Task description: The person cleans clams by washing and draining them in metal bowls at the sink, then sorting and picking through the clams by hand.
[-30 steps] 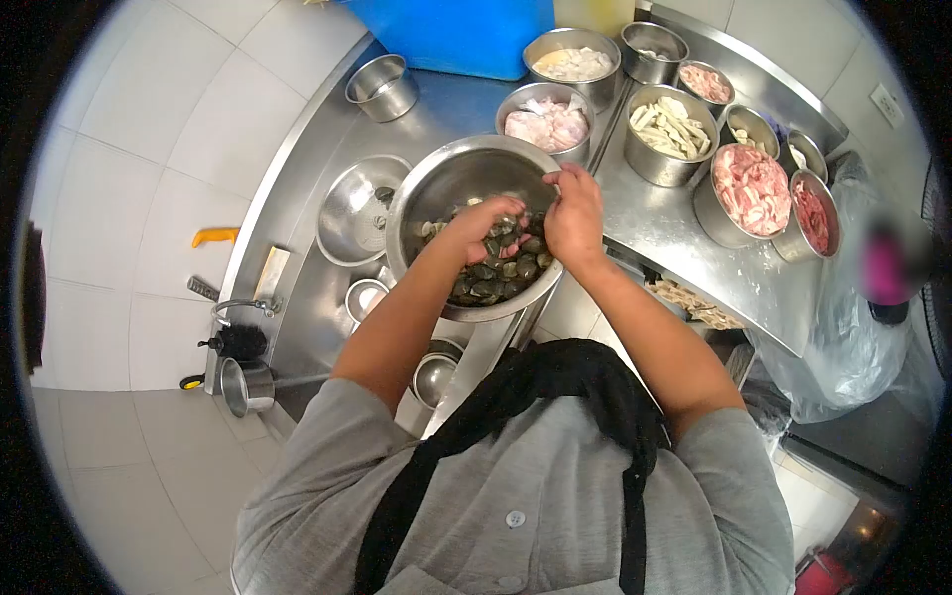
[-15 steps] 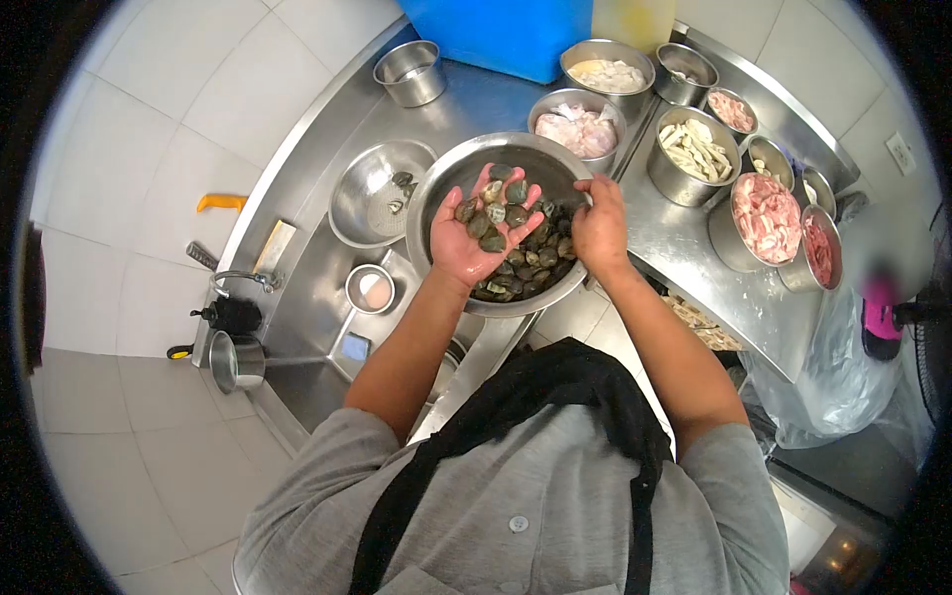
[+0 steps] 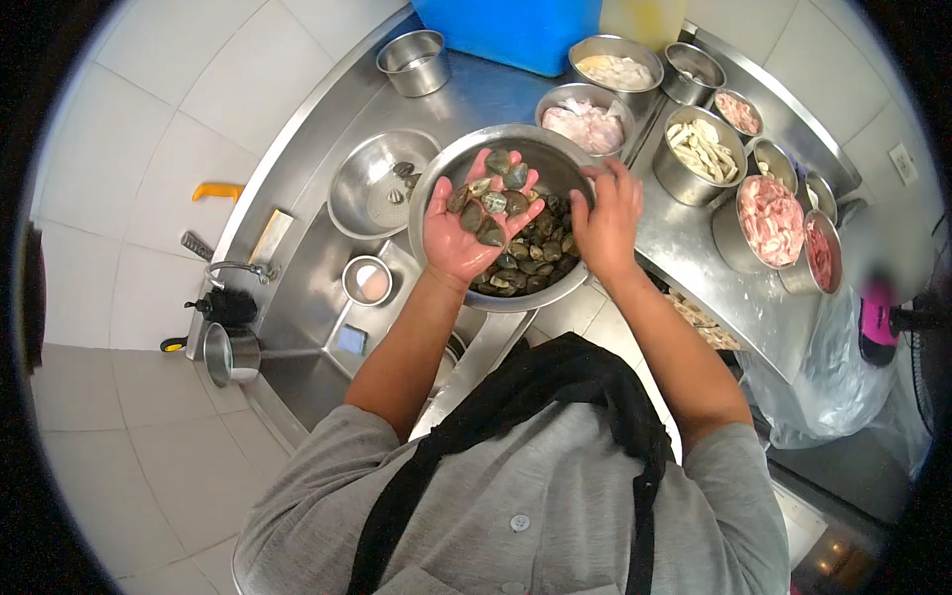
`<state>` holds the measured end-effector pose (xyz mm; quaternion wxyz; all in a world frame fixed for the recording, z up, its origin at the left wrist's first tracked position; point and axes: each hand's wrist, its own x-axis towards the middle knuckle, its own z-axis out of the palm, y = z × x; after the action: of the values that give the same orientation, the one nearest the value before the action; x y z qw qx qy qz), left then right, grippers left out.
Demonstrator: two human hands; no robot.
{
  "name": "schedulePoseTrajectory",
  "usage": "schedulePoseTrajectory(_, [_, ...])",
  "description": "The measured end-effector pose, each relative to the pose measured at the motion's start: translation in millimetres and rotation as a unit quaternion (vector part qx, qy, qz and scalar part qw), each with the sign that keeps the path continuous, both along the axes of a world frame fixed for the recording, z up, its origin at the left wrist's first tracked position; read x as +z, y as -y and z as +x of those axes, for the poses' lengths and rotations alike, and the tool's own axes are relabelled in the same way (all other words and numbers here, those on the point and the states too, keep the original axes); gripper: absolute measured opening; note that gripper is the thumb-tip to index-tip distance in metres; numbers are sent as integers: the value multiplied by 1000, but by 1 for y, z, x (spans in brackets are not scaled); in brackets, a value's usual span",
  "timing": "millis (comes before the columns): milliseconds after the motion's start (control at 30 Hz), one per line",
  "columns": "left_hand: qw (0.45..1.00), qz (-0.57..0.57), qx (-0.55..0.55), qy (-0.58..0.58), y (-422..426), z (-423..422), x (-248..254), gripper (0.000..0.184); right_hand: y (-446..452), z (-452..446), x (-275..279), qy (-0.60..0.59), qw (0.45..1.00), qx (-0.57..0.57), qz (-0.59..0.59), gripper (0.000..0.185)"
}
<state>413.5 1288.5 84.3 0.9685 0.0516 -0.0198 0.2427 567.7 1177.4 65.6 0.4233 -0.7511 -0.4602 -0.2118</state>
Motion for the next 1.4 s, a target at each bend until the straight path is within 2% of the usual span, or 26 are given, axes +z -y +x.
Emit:
schedulePoseTrajectory(33, [1000, 0, 3, 2, -4, 0, -4, 58, 1, -7, 11, 2, 1000, 3, 0, 22])
schedulePoseTrajectory(100, [1000, 9, 27, 6, -8, -4, -17, 59, 6, -26, 28, -89, 966, 244, 19, 18])
schedulePoseTrajectory(200, [999, 18, 43, 1, -9, -5, -23, 60, 2, -65, 53, -134, 953, 272, -21, 16])
schedulePoseTrajectory(233, [999, 18, 44, 1, -8, -5, -21, 60, 0, -65, 49, -133, 953, 272, -21, 16])
schedulePoseTrajectory(300, [998, 33, 48, -13, -6, -5, -16, 60, -8, -67, 34, -198, 940, 258, -98, 19])
schedulePoseTrajectory(333, [998, 33, 51, -13, -7, -6, -15, 60, -11, -70, 31, -248, 930, 259, -82, 14])
schedulePoseTrajectory(467, [998, -9, 61, -11, -4, -6, -19, 57, -15, -66, 30, -248, 931, 254, -81, 10])
schedulePoseTrajectory(567, [997, -33, 71, -14, -8, -8, -18, 59, -18, -63, 26, -316, 920, 229, -38, 7])
schedulePoseTrajectory(633, [996, -38, 73, -19, -17, -13, -14, 60, -13, -57, 29, -472, 848, 240, 22, 10])
schedulePoseTrajectory(667, [994, -13, 102, -29, -28, -20, -10, 60, 0, -50, 42, -496, 838, 226, 0, 11])
schedulePoseTrajectory(700, [991, 12, 130, -39, -42, -28, -5, 60, 17, -42, 52, -465, 857, 224, -1, 12])
schedulePoseTrajectory(733, [985, -11, 163, -47, -62, -36, -4, 59, 37, -29, 52, -459, 857, 235, 3, 14])
schedulePoseTrajectory(767, [978, -34, 196, -56, -85, -47, -5, 57, 60, -17, 52, -481, 852, 206, -16, 13])
schedulePoseTrajectory(867, [928, -4, 273, -253, -150, -84, -29, 50, 139, 21, 11, -598, 795, 102, 4, 13])
schedulePoseTrajectory(933, [877, -39, 278, -390, -196, -105, -70, 44, 199, 38, -46, -653, 755, -57, 13, 16])
schedulePoseTrajectory(967, [845, -70, 273, -454, -213, -110, -89, 41, 249, 56, -95, -642, 761, -84, -28, 17])
schedulePoseTrajectory(1000, [845, -79, 251, -466, -228, -117, -102, 43, 277, 56, -109, -659, 731, -170, -38, 15])
schedulePoseTrajectory(1033, [843, -87, 231, -478, -233, -116, -109, 46, 323, 65, -146, -672, 713, -198, -17, 13])
schedulePoseTrajectory(1067, [845, -81, 220, -480, -225, -104, -103, 46, 363, 70, -170, -648, 712, -267, -34, 11])
schedulePoseTrajectory(1133, [802, -71, 254, -536, -207, -91, -76, 55, 464, 96, -240, -654, 686, -316, -43, 16])
schedulePoseTrajectory(1167, [799, -67, 256, -540, -207, -90, -73, 55, 511, 111, -266, -627, 682, -365, -90, 21])
schedulePoseTrajectory(1233, [810, 70, 202, -547, -216, -89, -69, 65, 601, 147, -311, -527, 671, -447, -268, 34])
schedulePoseTrajectory(1267, [780, 86, 161, -598, -233, -89, -75, 64, 636, 162, -326, -527, 652, -481, -258, 41])
schedulePoseTrajectory(1300, [777, 90, 165, -601, -228, -86, -66, 64, 646, 166, -317, -568, 640, -493, -155, 37])
schedulePoseTrajectory(1367, [638, 304, 274, -652, -191, -58, -37, 61, 666, 174, -290, -626, 590, -506, 55, 30])
schedulePoseTrajectory(1400, [534, 356, 365, -675, -152, -29, -15, 48, 661, 177, -278, -595, 589, -546, -7, 28])
